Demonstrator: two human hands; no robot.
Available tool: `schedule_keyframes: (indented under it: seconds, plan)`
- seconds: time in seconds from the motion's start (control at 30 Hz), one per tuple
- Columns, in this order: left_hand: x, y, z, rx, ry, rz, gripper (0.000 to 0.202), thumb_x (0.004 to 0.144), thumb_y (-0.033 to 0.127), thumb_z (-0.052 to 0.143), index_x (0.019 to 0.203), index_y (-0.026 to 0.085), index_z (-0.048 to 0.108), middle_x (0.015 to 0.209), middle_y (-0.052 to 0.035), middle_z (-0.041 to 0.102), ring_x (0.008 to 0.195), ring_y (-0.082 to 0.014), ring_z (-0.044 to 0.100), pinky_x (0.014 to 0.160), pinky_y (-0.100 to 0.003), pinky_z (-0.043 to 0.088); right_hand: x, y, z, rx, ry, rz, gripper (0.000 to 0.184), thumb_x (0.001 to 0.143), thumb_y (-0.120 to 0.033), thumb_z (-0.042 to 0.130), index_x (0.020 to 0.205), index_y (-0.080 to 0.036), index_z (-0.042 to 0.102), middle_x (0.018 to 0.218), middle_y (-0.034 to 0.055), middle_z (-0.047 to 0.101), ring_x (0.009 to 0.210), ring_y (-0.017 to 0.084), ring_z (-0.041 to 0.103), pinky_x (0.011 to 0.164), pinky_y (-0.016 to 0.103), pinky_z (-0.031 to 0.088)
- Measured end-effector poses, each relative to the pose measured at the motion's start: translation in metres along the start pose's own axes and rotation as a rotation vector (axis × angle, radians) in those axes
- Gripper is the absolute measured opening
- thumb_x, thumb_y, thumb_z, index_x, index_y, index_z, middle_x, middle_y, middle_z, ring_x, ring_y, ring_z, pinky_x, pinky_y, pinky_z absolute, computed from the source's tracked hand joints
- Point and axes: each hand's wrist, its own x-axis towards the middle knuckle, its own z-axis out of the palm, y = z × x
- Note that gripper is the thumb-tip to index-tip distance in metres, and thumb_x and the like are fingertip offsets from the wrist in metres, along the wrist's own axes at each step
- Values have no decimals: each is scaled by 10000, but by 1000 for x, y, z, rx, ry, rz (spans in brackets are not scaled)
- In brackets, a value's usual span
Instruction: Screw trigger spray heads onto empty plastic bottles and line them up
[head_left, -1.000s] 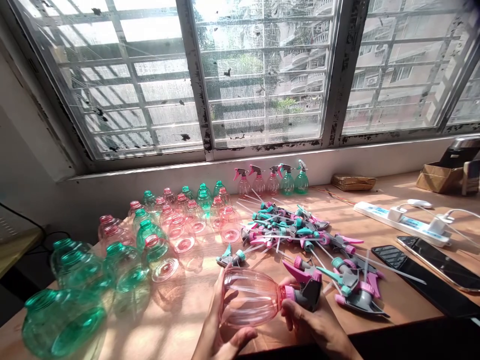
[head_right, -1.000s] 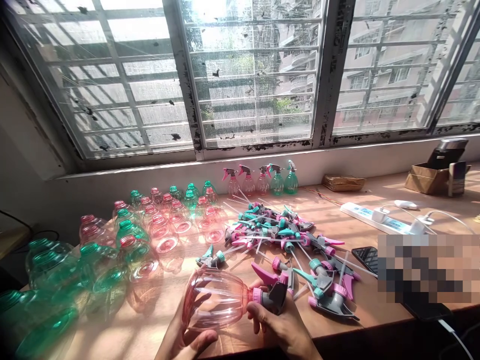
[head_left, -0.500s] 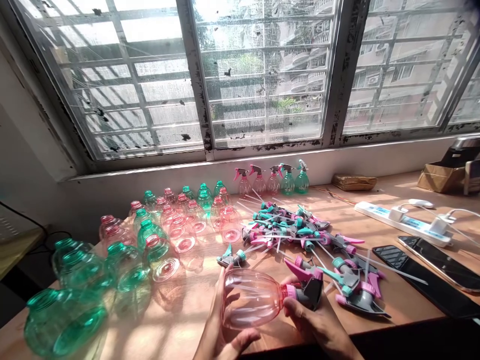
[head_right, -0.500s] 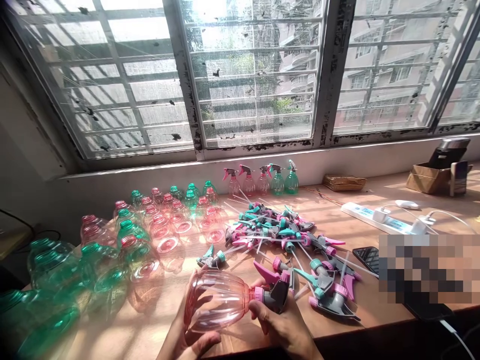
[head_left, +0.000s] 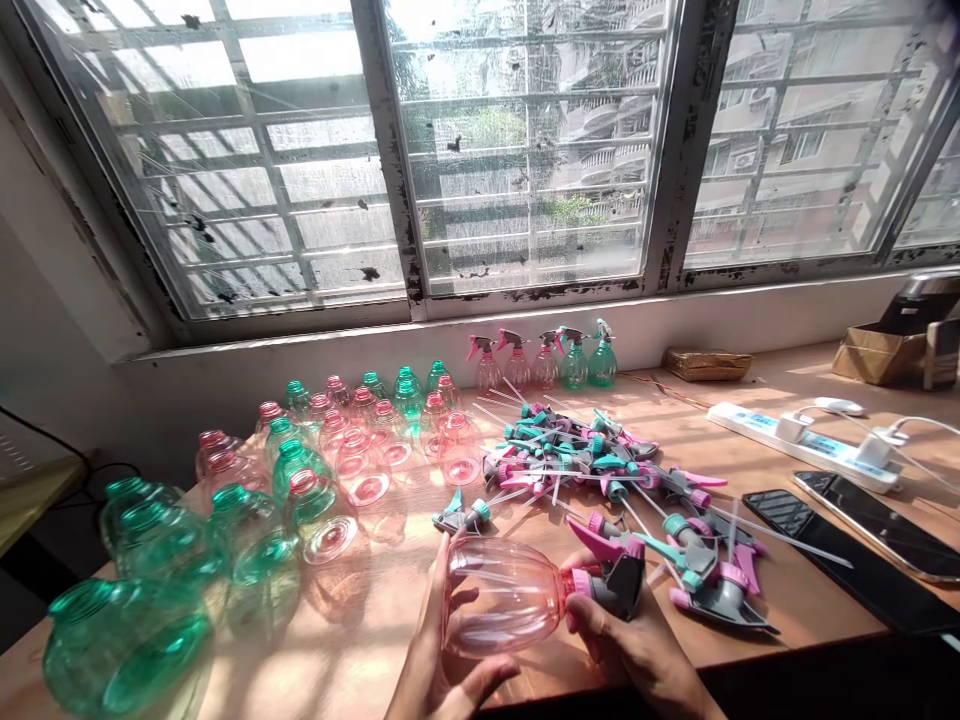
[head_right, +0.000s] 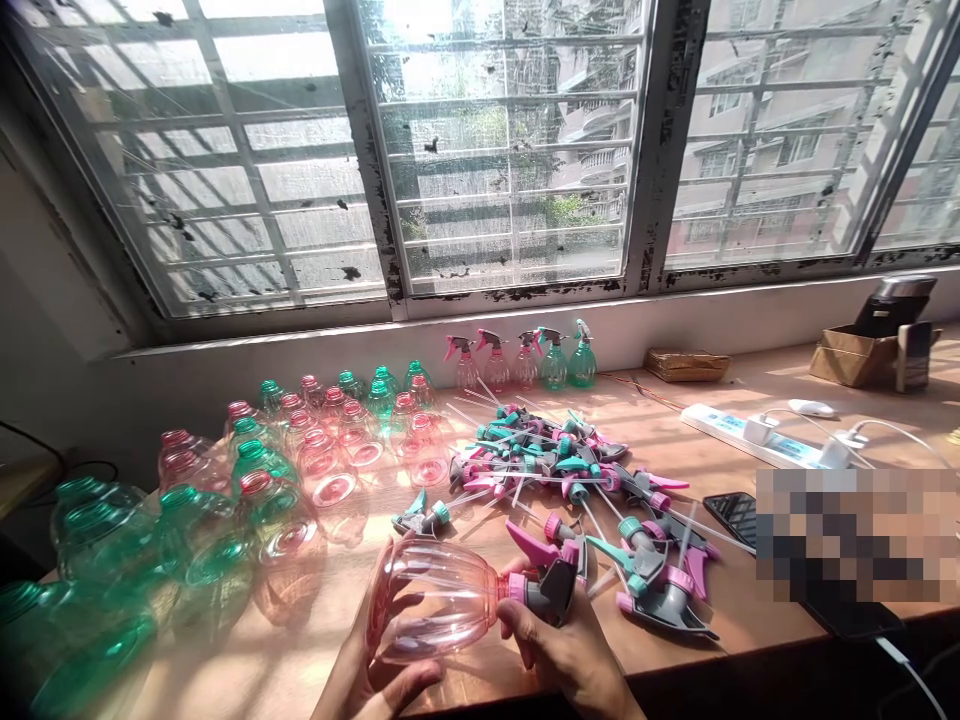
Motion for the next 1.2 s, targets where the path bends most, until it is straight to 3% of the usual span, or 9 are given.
schedule_keyframes:
  seconds: [0.13,0.27,0.43,0.63,0.77,0.9,1.03,1.2]
  plan:
    - [0,-2,-3,-5,4,-41,1068,794,622,848,1662,389,270,1553,-118,489,1326,-368,569,1119,-469,512,0,-3,0,-39,-13,10,479,772,-587,902,966,-203,692,607,-7,674,459,113,471,439,241,345]
    - [2,-6,0,1,51,-37,957,838,618,802,1641,426,319,1638,-76,405,1293,-342,570,1087,-435,538,-1,-4,-1,-46,22,22,480,742,-615,909,890,-205,706,605,-7,652,500,152,541,453,259,373]
    - [1,-6,0,36,52,14,1018,842,596,810,1666,428,236,1584,-86,488,1292,-339,585,1108,-442,523,-1,-3,1,-40,23,19,485,748,-607,906,941,-209,708,602,-4,680,456,131,490,437,254,356]
    - [-2,-7,-6,-8,11,-34,1008,821,629,816,1655,375,310,1523,-123,550,1370,-393,558,1148,-491,489,1,-1,3,-22,6,-12,476,760,-578,912,970,-219,681,578,-28,654,437,116,455,445,263,349]
    - [5,-5,-2,8,19,35,1021,798,589,858,1644,438,306,1679,-85,407,1329,-378,595,1134,-505,508,0,0,2,10,2,-1,506,777,-564,908,1038,-216,649,603,-20,686,432,103,459,442,241,348]
    - [8,-2,6,48,55,119,918,864,574,800,1638,450,321,1678,-65,435,1399,-388,550,1166,-515,479,1,4,-1,19,74,-43,523,795,-564,897,1066,-232,598,604,-25,696,434,111,503,459,236,384]
    - [2,0,5,56,46,21,982,859,623,777,1666,412,260,1659,-95,428,1365,-396,553,1161,-544,479,3,6,-3,-51,38,-54,510,810,-583,873,1056,-218,616,584,-22,688,419,112,499,440,235,371]
    - [-5,4,-1,36,14,-32,1034,799,665,811,1658,379,311,1632,-117,430,1406,-427,508,1170,-539,471,1,0,-3,-97,10,-21,516,797,-618,868,1032,-203,672,630,-9,699,452,122,524,478,258,379]
